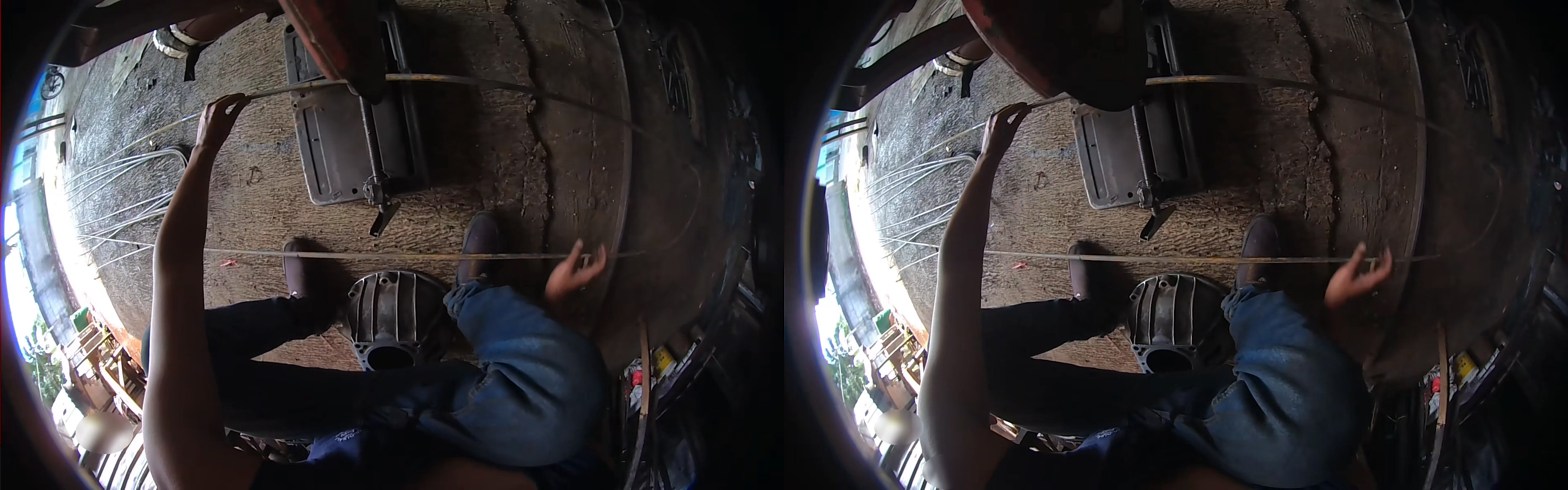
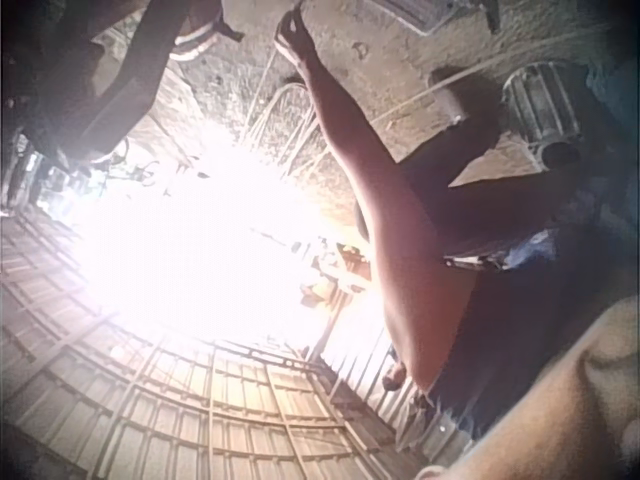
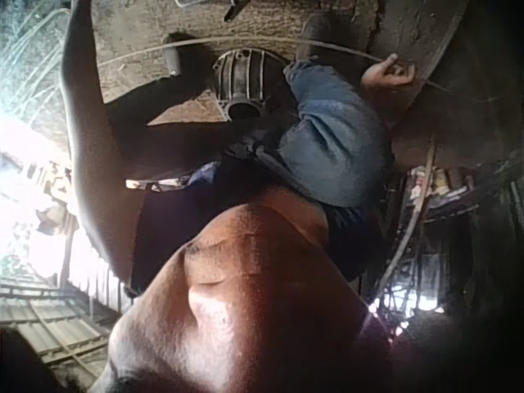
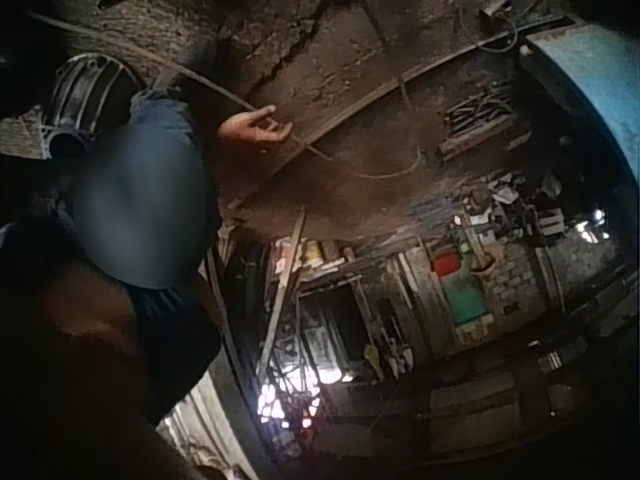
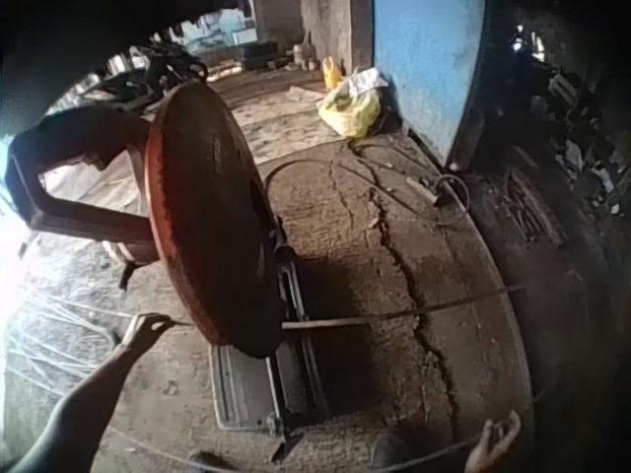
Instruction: Cutting a long metal rod into smaller pieces using a metal chop saw.
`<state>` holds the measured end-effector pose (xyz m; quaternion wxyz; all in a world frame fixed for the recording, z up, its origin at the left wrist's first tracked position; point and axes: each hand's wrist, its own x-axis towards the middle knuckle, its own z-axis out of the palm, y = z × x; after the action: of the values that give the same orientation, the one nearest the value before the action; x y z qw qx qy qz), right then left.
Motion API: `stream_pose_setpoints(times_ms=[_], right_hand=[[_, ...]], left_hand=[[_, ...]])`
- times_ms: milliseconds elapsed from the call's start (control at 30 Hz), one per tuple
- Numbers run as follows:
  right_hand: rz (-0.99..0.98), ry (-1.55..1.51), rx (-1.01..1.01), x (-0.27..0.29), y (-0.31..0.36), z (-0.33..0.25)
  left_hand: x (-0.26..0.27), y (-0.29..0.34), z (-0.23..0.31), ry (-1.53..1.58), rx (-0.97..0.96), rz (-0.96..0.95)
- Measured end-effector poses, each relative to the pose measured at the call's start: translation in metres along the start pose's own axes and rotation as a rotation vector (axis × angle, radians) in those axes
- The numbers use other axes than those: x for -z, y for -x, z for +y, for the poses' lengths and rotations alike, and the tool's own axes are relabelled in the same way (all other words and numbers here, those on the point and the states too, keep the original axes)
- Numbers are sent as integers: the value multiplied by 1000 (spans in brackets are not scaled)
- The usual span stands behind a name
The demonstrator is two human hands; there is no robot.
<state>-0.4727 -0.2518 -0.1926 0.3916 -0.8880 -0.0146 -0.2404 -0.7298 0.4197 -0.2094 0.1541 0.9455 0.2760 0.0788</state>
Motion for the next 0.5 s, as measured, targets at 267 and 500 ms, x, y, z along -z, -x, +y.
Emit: stream_pose_setpoints(times_ms=[267, 500], right_hand=[[-107, -960, -1627, 44, 64, 55], [-549, -1646, -1291, 3, 83, 106]], left_hand=[[6, 31, 6, -260, -68, 211], [-34, 204, 87, 278, -39, -809]])
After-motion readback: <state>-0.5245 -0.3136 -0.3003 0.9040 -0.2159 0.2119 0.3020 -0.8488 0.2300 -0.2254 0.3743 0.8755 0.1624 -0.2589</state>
